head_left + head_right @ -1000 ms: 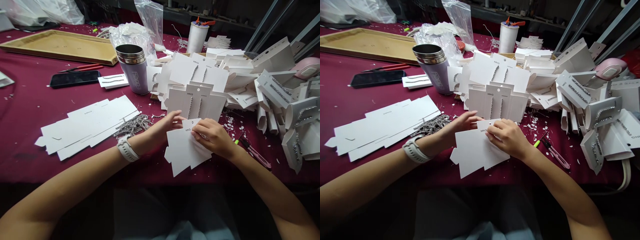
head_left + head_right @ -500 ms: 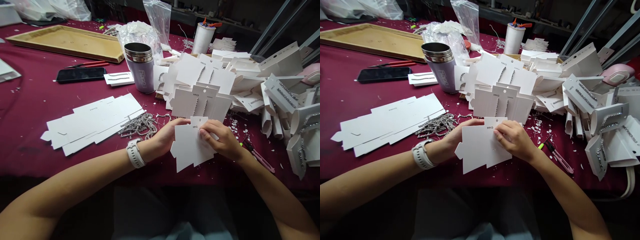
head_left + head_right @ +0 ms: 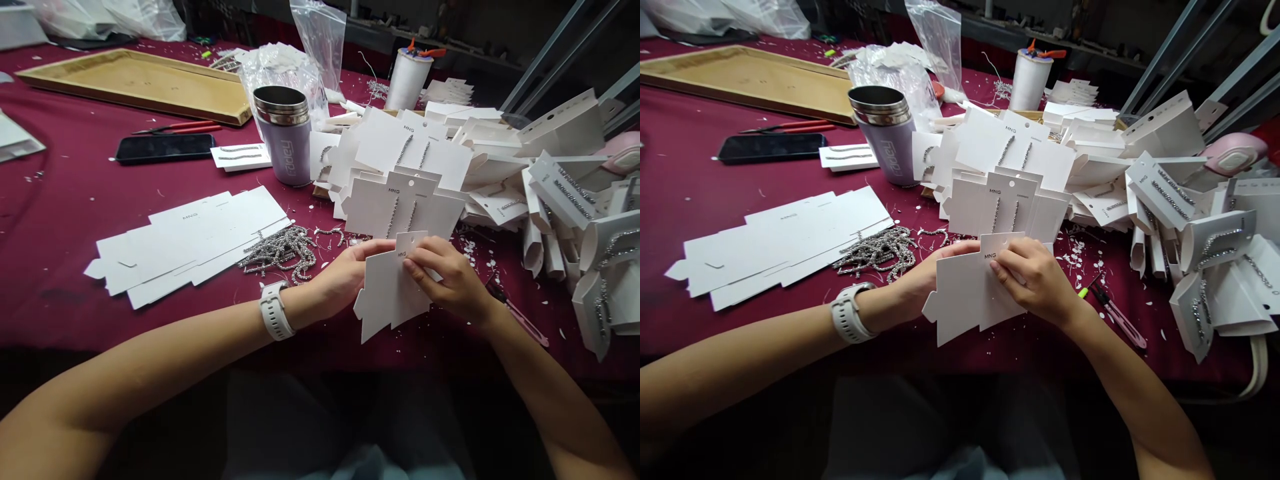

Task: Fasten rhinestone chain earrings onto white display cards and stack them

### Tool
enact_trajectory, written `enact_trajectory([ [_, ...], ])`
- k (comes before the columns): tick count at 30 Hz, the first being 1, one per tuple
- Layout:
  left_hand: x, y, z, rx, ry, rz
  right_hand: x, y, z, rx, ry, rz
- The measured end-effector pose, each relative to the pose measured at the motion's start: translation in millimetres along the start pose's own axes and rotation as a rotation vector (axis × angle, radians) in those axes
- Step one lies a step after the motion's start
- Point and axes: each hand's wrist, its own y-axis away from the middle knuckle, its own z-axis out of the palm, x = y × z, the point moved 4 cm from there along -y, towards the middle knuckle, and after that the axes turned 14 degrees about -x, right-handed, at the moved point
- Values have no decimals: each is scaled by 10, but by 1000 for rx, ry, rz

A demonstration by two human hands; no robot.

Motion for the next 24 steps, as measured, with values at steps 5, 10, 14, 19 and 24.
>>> enact_trajectory([
  [5,-74,-12,23,-74,-11,81,-59,-11,31,1,124,-40],
  [10,-147,-27,60,-109,49,47,-130,-16,68,28,298,-59],
  [14,-176,-21,97,-132,98,56,-182,-14,113,23,346,-90],
  [19,-194,6,112,-148,98,70,-183,-39,43,57,268,-86],
  [24,-236,38,141,-164,98,14,-117,-374,-284,110,108,148],
])
